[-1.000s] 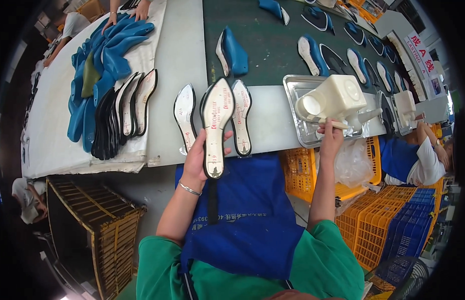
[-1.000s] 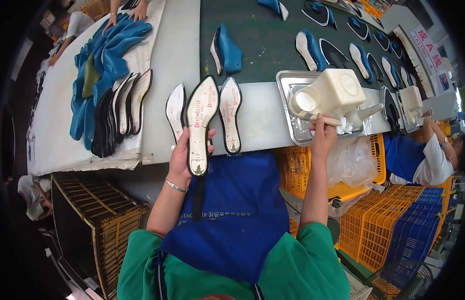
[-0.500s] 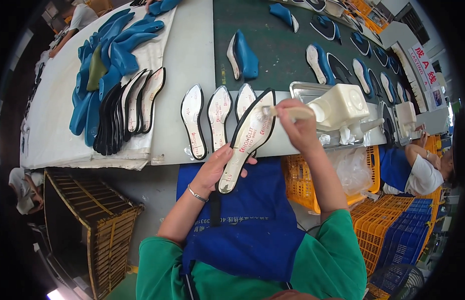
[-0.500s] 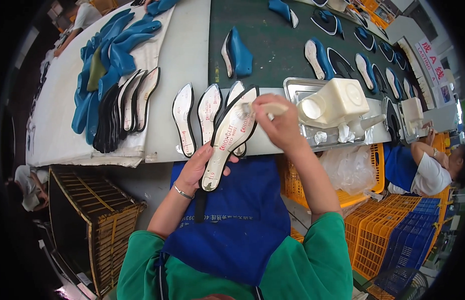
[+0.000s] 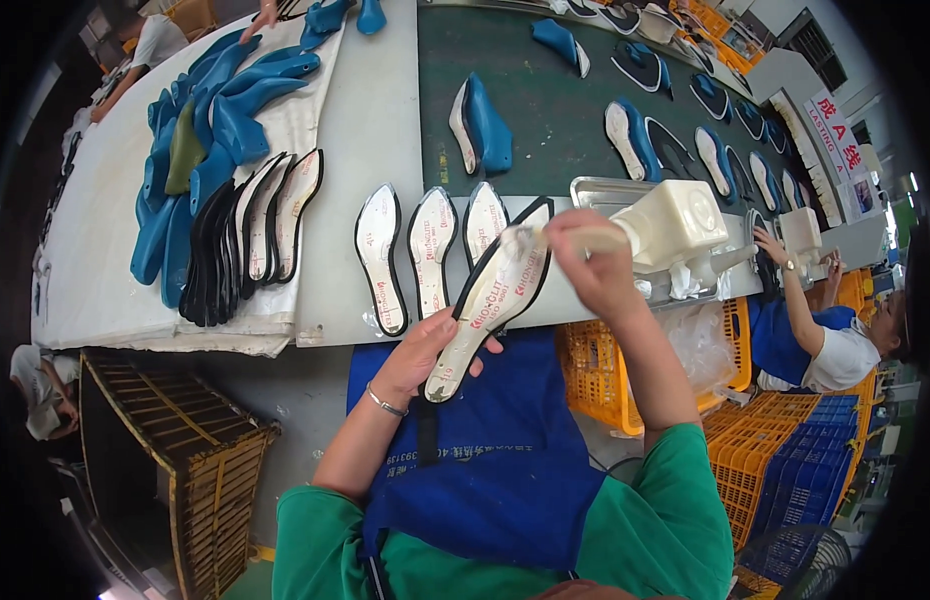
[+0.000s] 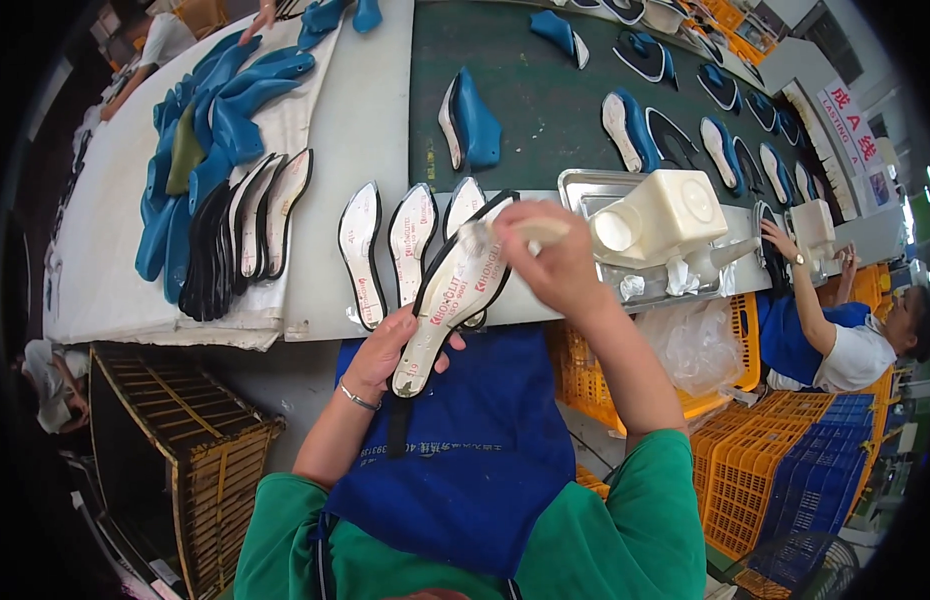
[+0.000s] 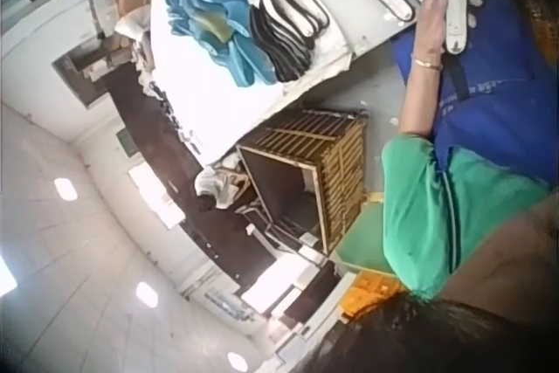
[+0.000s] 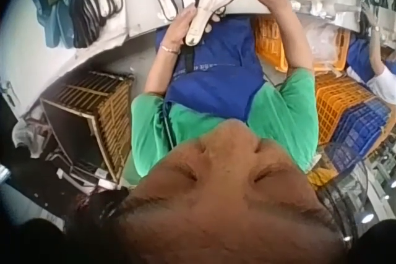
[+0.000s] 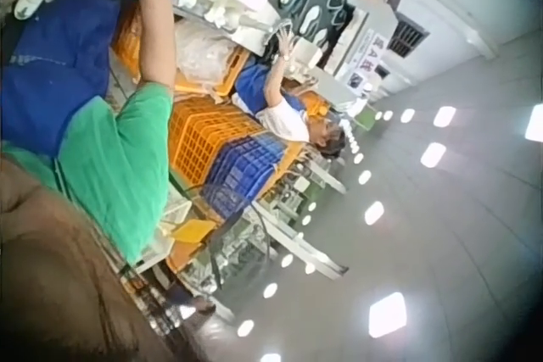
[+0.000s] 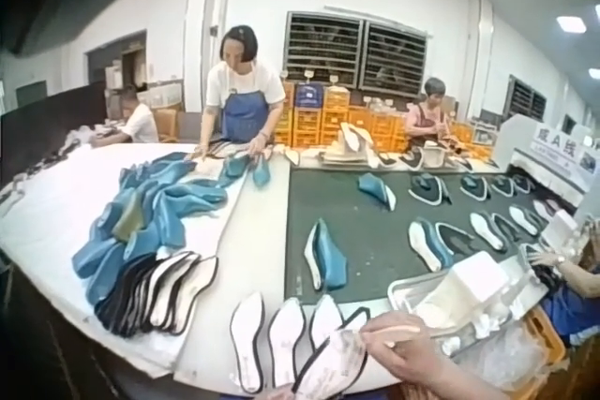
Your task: Applying adhesive or glue to shoe insoles using a brush at a manufacturing workstation.
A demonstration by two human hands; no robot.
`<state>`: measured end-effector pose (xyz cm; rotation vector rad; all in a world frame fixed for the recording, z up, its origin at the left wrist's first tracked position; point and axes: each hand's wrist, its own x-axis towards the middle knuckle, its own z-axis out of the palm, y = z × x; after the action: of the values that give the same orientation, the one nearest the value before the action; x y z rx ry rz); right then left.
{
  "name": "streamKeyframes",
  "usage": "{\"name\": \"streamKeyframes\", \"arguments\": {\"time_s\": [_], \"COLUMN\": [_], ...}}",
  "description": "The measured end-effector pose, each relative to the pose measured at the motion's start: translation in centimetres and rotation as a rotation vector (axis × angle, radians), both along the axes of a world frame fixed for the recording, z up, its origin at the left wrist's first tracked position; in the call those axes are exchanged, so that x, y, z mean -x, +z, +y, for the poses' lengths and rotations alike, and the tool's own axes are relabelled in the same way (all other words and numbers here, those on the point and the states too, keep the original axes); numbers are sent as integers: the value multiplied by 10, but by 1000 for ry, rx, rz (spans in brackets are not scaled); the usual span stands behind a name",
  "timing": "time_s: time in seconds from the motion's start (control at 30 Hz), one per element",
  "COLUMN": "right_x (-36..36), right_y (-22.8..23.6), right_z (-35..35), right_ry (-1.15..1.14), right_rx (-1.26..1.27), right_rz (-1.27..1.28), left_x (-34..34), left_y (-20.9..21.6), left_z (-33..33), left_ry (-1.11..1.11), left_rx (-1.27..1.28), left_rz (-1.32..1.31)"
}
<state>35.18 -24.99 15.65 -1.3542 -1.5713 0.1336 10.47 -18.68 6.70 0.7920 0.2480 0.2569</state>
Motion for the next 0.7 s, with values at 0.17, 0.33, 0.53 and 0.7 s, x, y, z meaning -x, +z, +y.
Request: {"name": "streamKeyframes", "arguments": {"time_s": [0.17, 0.33, 0.53, 0.7], "right_x": [-31, -4, 2, -33], "right_y": [7, 13, 13, 13], "right_z": [14, -8, -13, 7], "right_ry": [-254, -109, 74, -204], "right_rx": [164, 81, 137, 127], "right_rz": [137, 342, 129, 100], "left_x": [6, 6, 8, 10], "left_y": [-2, -5, -4, 2], "left_z": [3, 4, 6, 4], "left_ry": [0, 57, 39, 22], "left_rx": [-24, 23, 24, 19], "left_rz": [-3, 0, -30, -53]}}
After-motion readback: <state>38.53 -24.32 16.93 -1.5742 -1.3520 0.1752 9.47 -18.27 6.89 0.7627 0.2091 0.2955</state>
